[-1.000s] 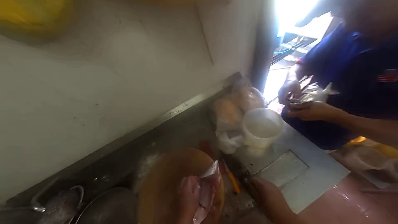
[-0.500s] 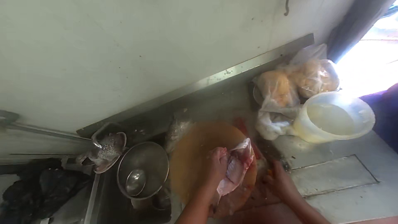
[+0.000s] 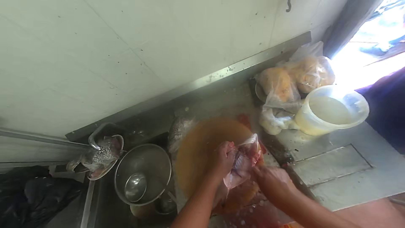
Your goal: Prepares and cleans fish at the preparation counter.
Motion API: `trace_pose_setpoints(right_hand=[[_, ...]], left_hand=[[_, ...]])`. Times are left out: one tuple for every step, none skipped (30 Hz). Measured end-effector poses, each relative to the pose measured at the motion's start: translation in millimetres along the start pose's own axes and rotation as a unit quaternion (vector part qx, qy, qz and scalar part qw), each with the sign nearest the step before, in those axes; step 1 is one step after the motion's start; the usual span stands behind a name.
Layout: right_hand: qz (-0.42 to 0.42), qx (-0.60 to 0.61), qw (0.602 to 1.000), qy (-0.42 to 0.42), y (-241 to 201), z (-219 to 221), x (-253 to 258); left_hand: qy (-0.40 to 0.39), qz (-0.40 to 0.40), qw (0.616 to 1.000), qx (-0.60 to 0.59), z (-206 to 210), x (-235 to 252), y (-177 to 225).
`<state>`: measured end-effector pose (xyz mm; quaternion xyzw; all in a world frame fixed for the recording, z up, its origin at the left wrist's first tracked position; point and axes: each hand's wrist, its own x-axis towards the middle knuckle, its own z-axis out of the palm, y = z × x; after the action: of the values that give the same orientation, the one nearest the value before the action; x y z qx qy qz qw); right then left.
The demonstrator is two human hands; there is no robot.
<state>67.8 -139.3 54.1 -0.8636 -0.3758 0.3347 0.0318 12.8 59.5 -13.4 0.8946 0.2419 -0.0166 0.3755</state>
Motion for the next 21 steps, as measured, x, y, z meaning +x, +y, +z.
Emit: trace_pose_setpoints(right_hand=[[0.02,-0.01,0.999,0.033,10,-6,5],[0.042,-0.02,0.995,0.085,21,-9,9],[0.064,-0.037,0.989,0.125,29,-13,10],[0.072,-0.054,0.986,0.139,31,-16,8],[0.05,-0.047,0.989,0.13,24,-17,1],[0.005,-0.03,0.995,0.099,11,-17,-6],[-0.051,-0.028,0.997,0.058,-1,-16,-11],[-0.092,-0.034,0.995,0.033,-8,-14,-8],[-0.105,-0.033,0.993,0.036,-5,-15,0],[-0.09,-0.026,0.994,0.065,7,-16,11],[-0.057,-0.027,0.994,0.094,22,-21,21],[-0.021,-0.037,0.992,0.122,34,-28,27],[0.007,-0.059,0.989,0.134,40,-33,28],[0.001,-0.065,0.99,0.129,36,-36,22],[-0.031,-0.055,0.992,0.105,24,-36,12],[-0.083,-0.054,0.993,0.069,10,-32,3],[-0.13,-0.062,0.989,0.039,2,-29,2],[-0.149,-0.061,0.986,0.043,3,-28,8],[-0.135,-0.047,0.987,0.069,14,-29,19],[-0.099,-0.035,0.989,0.104,28,-31,29],[-0.057,-0.034,0.989,0.132,39,-36,35]], left_hand=[[0.004,0.001,1.0,0.0,1,0,0],[0.008,0.001,1.0,0.004,1,-1,1],[0.012,0.001,1.0,0.011,1,-3,0],[0.015,0.002,1.0,0.012,2,-5,-1],[0.019,0.007,1.0,0.01,3,-7,-3],[0.022,0.013,1.0,0.008,4,-7,-5],[0.024,0.021,0.999,0.001,5,-5,-7],[0.025,0.026,0.999,-0.008,6,-3,-6],[0.023,0.023,0.999,-0.01,5,-2,-5],[0.02,0.015,1.0,-0.005,4,-3,-4],[0.017,0.009,1.0,0.002,3,-4,-4],[0.015,0.005,1.0,0.008,3,-5,-4],[0.016,0.002,1.0,0.01,3,-4,-4],[0.017,0.002,1.0,0.005,3,-2,-4],[0.017,0.003,1.0,-0.008,5,-1,-5],[0.01,0.002,1.0,-0.023,5,-1,-5],[0.006,0.0,0.999,-0.034,6,-1,-4],[0.005,-0.003,0.999,-0.039,7,-1,-2],[0.01,-0.003,0.999,-0.037,7,-2,-3],[0.016,0.0,0.999,-0.032,8,-3,-4],[0.023,0.002,0.999,-0.031,8,-3,-6]])
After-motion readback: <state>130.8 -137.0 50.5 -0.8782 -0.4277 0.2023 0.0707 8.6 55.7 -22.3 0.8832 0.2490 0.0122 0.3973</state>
